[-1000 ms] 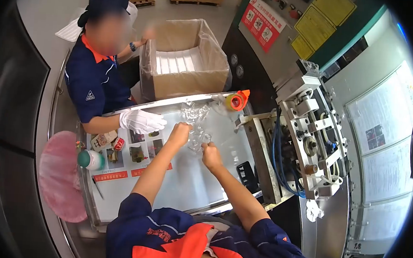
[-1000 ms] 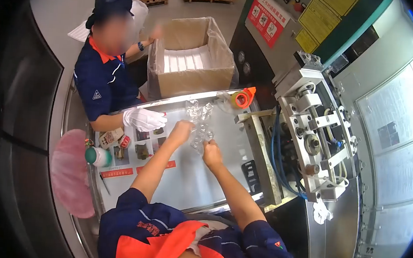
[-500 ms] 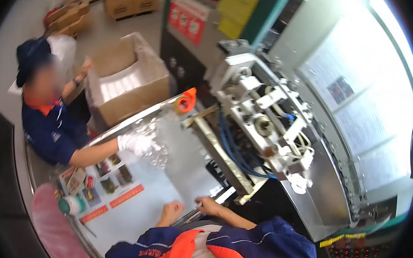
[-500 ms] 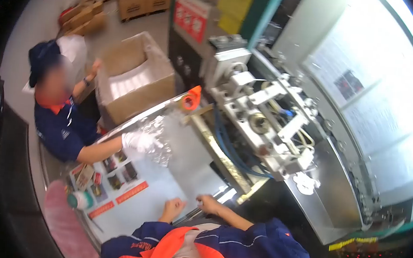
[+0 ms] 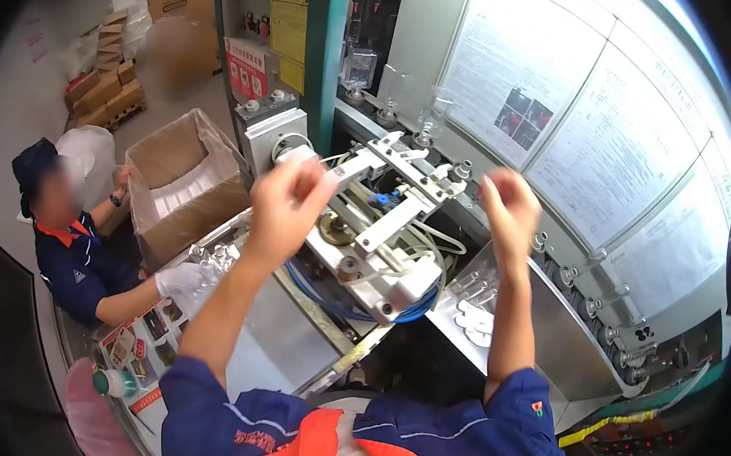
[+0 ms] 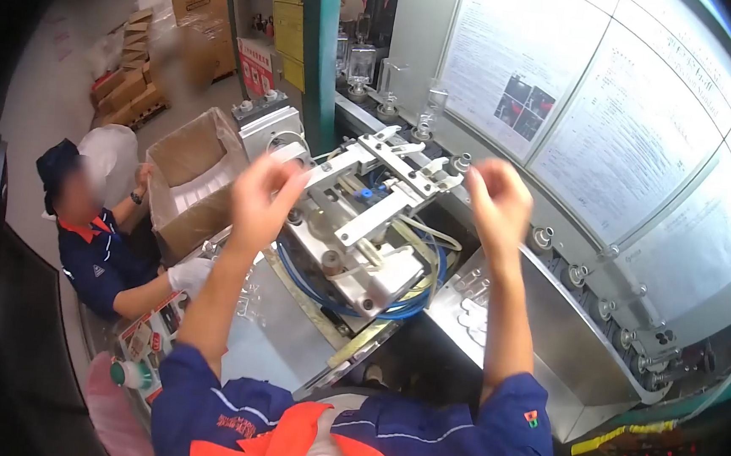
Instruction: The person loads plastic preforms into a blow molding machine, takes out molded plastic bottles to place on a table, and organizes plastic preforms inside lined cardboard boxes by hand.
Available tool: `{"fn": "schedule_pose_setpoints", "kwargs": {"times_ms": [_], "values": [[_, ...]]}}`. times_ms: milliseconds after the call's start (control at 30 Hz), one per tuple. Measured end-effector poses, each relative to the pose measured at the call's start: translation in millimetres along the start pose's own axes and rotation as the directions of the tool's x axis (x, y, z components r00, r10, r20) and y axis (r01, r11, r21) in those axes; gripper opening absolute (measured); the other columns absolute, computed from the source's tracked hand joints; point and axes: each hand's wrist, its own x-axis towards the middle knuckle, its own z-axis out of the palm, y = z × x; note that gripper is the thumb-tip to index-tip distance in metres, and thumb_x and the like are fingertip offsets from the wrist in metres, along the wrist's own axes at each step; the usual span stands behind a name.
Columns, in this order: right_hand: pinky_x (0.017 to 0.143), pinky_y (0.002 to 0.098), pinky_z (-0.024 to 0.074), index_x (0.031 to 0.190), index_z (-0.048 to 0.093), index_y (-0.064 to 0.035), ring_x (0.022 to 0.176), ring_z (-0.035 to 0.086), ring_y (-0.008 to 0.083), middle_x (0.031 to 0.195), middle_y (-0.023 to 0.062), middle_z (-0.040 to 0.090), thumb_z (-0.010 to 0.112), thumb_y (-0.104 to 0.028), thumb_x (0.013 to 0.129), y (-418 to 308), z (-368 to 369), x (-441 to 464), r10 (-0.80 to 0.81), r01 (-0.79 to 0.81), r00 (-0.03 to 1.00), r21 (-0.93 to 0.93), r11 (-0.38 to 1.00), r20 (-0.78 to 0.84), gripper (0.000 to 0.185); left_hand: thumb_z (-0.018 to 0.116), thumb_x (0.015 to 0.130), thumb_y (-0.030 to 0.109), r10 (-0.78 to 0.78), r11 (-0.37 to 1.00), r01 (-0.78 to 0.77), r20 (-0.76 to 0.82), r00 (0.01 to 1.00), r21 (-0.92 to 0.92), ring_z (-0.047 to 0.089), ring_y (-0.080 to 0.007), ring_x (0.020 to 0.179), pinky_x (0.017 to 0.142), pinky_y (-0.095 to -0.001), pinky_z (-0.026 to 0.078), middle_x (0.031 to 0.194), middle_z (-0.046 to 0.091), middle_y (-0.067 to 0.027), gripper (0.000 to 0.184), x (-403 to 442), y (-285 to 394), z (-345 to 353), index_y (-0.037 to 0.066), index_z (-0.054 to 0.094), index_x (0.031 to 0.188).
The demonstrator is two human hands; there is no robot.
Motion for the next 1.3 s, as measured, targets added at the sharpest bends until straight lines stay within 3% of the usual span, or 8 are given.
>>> {"fn": "schedule_pose_setpoints", "kwargs": {"times_ms": [133,200,500,600,800,1033,1167,1300], "values": [[0.079,0.0355,0.0501,0.110,0.054,0.0059,0.087,0.064,0.0301,0.095,0.0197,0.064,0.054,0.003,0.070,72.2,61.6,81.7,0.111,-0.089,0.992,-0.306,0.948,0.054,0.040,0.065,0.077,0.005,-0.072,0.963,0.060,0.037,0.997,0.264,0.064,-0.0127,0.075,0.070,-0.0256,0.050,0.083,0.066,-0.0062,0.018,110.1,-57.7,77.7,0.003,0.056,0.093],[0.077,0.0356,0.0506,0.112,0.053,0.0041,0.088,0.063,0.0284,0.092,0.0176,0.065,0.056,0.001,0.069,98.8,86.0,104.1,0.196,-0.145,0.978,-0.444,0.884,0.071,0.044,0.062,0.072,0.007,-0.191,0.891,0.173,0.000,0.982,0.419,0.065,-0.0249,0.082,0.075,-0.0350,0.050,0.083,0.066,-0.0101,0.025,139.5,-105.7,99.6,0.004,0.054,0.096],[0.072,0.0308,0.0507,0.119,0.048,0.0038,0.079,0.062,0.0173,0.084,0.0107,0.066,0.076,0.006,0.054,113.4,116.3,115.9,0.350,-0.339,0.923,-0.094,0.936,0.156,0.071,0.083,0.054,0.017,-0.521,0.679,0.420,-0.008,0.853,0.602,0.061,-0.0245,0.097,0.084,-0.0354,0.047,0.097,0.064,-0.0081,0.083,181.0,-160.7,139.5,0.003,0.037,0.122],[0.074,0.0313,0.0501,0.110,0.054,0.0027,0.077,0.065,0.0195,0.082,0.0107,0.068,0.076,0.000,0.054,119.4,114.3,117.7,0.311,-0.306,0.934,-0.057,0.950,0.175,0.060,0.084,0.053,0.017,-0.509,0.677,0.410,-0.014,0.861,0.611,0.060,-0.0244,0.097,0.086,-0.0347,0.046,0.097,0.064,-0.0081,0.085,187.0,-176.8,148.8,0.002,0.037,0.122],[0.068,0.0264,0.0501,0.108,0.054,0.0041,0.069,0.062,0.0107,0.081,0.0099,0.068,0.073,0.004,0.060,132.1,119.8,127.6,0.268,-0.288,0.954,0.169,0.943,0.132,0.052,0.084,0.053,0.015,-0.433,0.803,0.391,-0.010,0.901,0.449,0.061,-0.0227,0.096,0.086,-0.0330,0.047,0.096,0.067,-0.0102,0.084,184.5,-179.9,156.7,0.001,0.036,0.120],[0.069,0.0224,0.0465,0.119,0.040,0.0007,0.076,0.054,0.0106,0.091,0.0083,0.060,0.066,0.007,0.071,4.2,53.4,97.7,-0.086,0.039,0.988,0.336,0.941,0.128,0.055,0.085,0.058,0.011,-0.315,0.948,0.319,-0.117,0.942,0.015,0.061,-0.0196,0.080,0.073,-0.0333,0.051,0.093,0.064,-0.0156,0.078,197.4,-119.5,133.1,0.000,0.030,0.113],[0.076,0.0250,0.0465,0.126,0.038,-0.0022,0.085,0.056,0.0141,0.096,0.0085,0.057,0.071,0.002,0.070,-72.8,12.5,21.9,-0.076,-0.068,0.947,0.425,0.903,0.313,0.064,0.076,0.068,-0.003,-0.288,0.831,0.306,0.112,0.951,-0.465,0.061,-0.0213,0.089,0.084,-0.0336,0.048,0.095,0.060,-0.0173,0.070,119.9,-4.2,27.2,-0.003,0.027,0.118],[0.076,0.0291,0.0471,0.124,0.037,0.0012,0.085,0.057,0.0181,0.097,0.0101,0.057,0.071,0.003,0.067,-112.0,13.8,-64.9,-0.127,-0.062,0.845,0.331,0.942,0.519,0.067,0.071,0.069,-0.008,-0.268,0.920,0.259,0.011,0.963,-0.296,0.061,-0.0211,0.094,0.077,-0.0310,0.051,0.103,0.060,-0.0190,0.063,5.0,21.4,-91.8,0.006,0.026,0.111]]}}
